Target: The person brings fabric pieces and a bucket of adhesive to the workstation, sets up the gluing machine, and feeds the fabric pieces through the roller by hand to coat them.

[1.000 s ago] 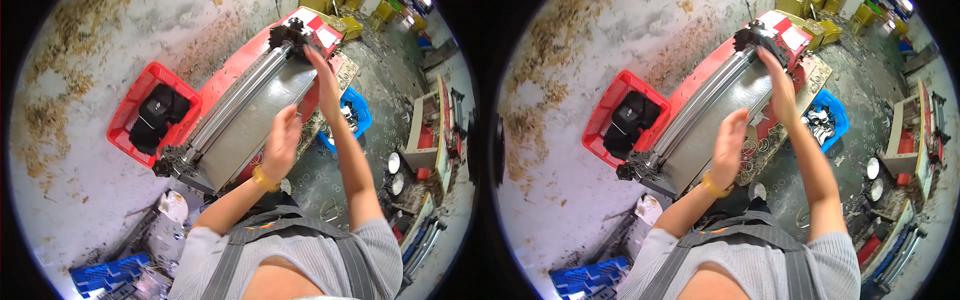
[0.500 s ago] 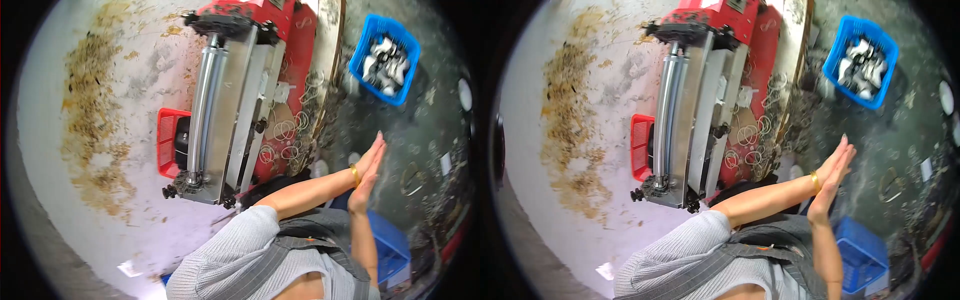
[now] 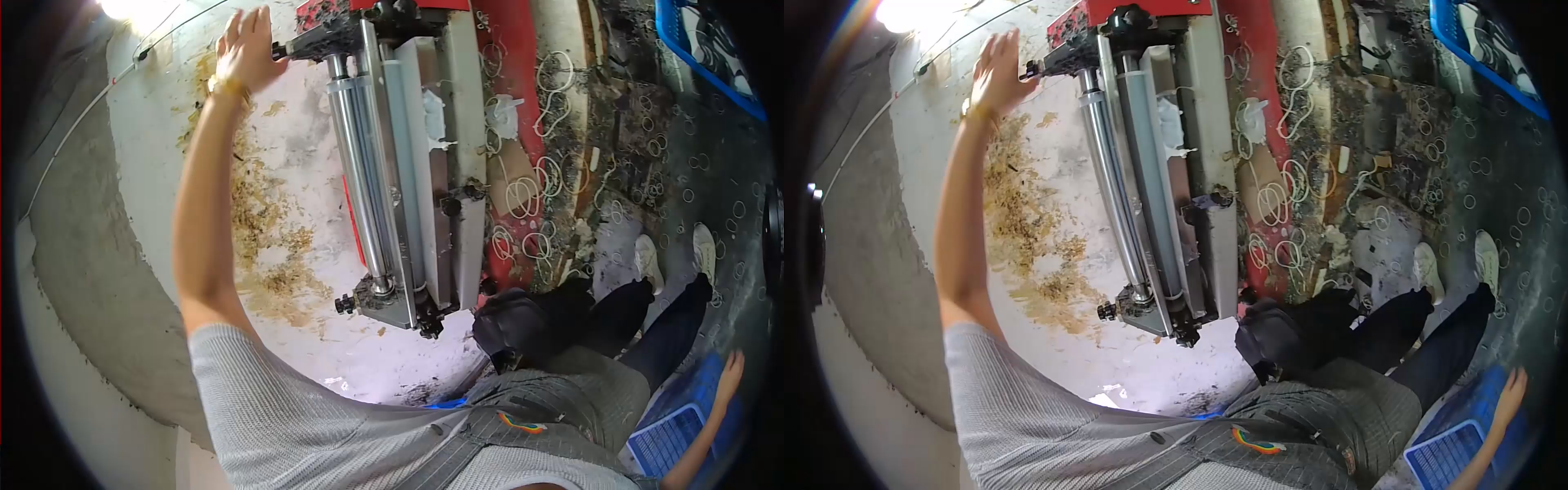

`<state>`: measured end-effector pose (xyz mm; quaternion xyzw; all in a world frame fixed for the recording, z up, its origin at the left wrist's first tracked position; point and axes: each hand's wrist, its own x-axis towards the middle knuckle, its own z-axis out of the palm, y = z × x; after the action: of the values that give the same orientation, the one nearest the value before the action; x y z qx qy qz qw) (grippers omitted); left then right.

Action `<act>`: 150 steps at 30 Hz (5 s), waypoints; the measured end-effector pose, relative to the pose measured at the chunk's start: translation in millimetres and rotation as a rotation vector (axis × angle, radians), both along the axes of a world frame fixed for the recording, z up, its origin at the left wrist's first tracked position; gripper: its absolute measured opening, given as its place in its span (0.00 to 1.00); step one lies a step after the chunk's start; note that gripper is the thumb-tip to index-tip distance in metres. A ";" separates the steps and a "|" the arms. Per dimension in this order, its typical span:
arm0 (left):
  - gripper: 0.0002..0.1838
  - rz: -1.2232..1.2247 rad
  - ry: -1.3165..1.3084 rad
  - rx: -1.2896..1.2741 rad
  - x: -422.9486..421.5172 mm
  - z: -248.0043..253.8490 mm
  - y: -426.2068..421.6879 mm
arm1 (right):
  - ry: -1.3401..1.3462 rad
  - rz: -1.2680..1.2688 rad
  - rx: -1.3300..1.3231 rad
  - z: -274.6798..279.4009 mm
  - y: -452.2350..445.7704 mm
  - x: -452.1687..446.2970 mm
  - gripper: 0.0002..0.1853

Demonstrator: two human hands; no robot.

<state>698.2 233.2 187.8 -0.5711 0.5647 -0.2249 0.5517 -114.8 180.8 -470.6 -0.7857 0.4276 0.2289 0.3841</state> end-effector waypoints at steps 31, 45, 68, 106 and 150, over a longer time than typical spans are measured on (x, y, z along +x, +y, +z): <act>0.31 0.355 0.547 0.088 117.5 18.9 13.7 | -0.092 -0.510 0.467 -23.6 75.8 -28.1 0.12; 0.31 0.899 0.163 0.215 81.4 8.8 -12.7 | -0.020 -0.527 0.450 -8.3 105.9 -77.0 0.09; 0.32 0.855 0.057 -0.451 3.9 37.5 190.2 | -0.027 -0.649 0.558 -28.1 90.7 -82.2 0.12; 0.27 1.632 0.056 0.292 -232.4 -3.5 350.6 | -0.028 -0.780 0.638 -27.6 42.8 -78.2 0.12; 0.37 2.181 0.026 0.586 -160.8 3.3 319.8 | -0.106 -0.798 0.664 -95.9 105.6 -130.1 0.10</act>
<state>537.4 553.0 191.1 -0.6098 -0.1989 0.5240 0.5603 -244.9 286.5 -566.5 -0.4078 0.5781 0.1477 0.6912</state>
